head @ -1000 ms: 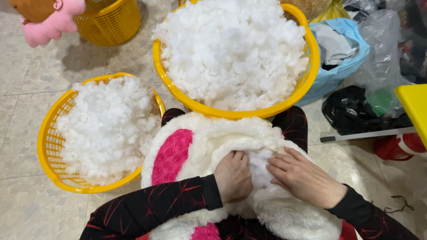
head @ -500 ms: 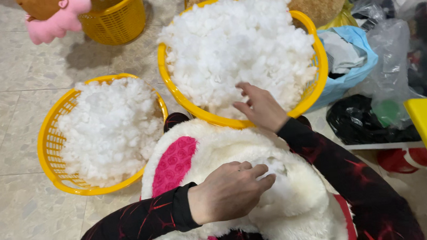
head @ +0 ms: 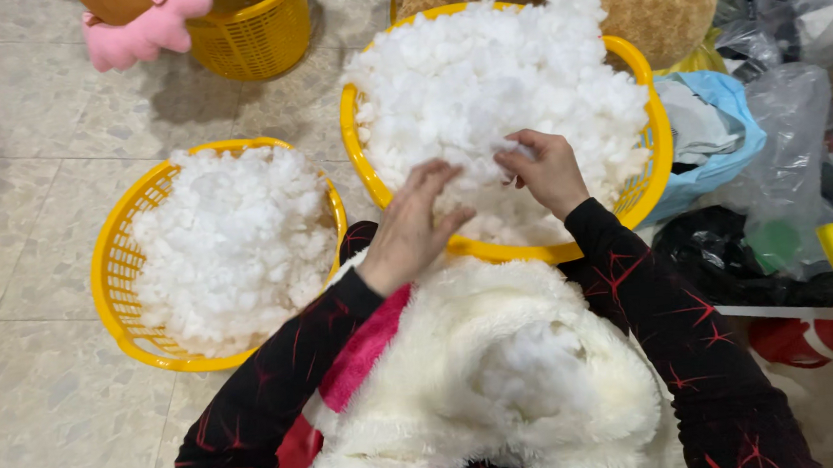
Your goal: The person sits on the floor and repeatedly takes handfuls of white polyester fiberfill from yellow baskets, then pushes the fiber into the opening of a white plush toy with pink accents. The person continues to add and compress the stuffing by hand throughout the clip.
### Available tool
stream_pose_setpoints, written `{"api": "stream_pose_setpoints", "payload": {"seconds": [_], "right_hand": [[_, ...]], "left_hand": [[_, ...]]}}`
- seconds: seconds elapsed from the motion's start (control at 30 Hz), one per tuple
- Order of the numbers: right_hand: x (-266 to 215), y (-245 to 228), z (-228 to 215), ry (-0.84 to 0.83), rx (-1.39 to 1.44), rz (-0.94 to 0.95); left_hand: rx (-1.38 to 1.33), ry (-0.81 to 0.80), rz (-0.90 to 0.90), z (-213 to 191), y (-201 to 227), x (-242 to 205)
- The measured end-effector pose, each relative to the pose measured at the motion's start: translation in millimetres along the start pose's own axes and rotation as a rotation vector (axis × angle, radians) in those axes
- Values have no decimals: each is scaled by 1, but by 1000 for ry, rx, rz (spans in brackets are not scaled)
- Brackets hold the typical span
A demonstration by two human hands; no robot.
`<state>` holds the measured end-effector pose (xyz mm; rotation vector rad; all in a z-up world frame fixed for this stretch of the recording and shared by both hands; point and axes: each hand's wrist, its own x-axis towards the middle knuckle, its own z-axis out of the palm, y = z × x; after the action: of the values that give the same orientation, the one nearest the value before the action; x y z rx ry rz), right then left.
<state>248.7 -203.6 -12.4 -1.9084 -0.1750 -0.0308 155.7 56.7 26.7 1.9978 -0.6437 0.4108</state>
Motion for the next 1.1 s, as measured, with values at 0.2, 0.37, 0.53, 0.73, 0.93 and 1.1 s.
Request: {"api": "stream_pose_setpoints", "payload": {"seconds": [0.2, 0.37, 0.53, 0.73, 0.93, 1.1], "right_hand": [[-10, -27, -18, 13, 290, -8], [-10, -45, -30, 3, 578, 70], [-15, -60, -42, -16, 719, 40], [-27, -71, -65, 18, 862, 28], [-44, -100, -75, -25, 871, -6], [-82, -125, -69, -129, 953, -37]], "left_hand": [[-166, -153, -141, 31, -24, 50], [-169, -109, -42, 63, -27, 66], [-4, -76, 37, 98, -60, 83], [192, -185, -15, 103, -85, 82], [-52, 93, -187, 77, -39, 82], [-1144, -314, -686, 62, 17, 76]]}}
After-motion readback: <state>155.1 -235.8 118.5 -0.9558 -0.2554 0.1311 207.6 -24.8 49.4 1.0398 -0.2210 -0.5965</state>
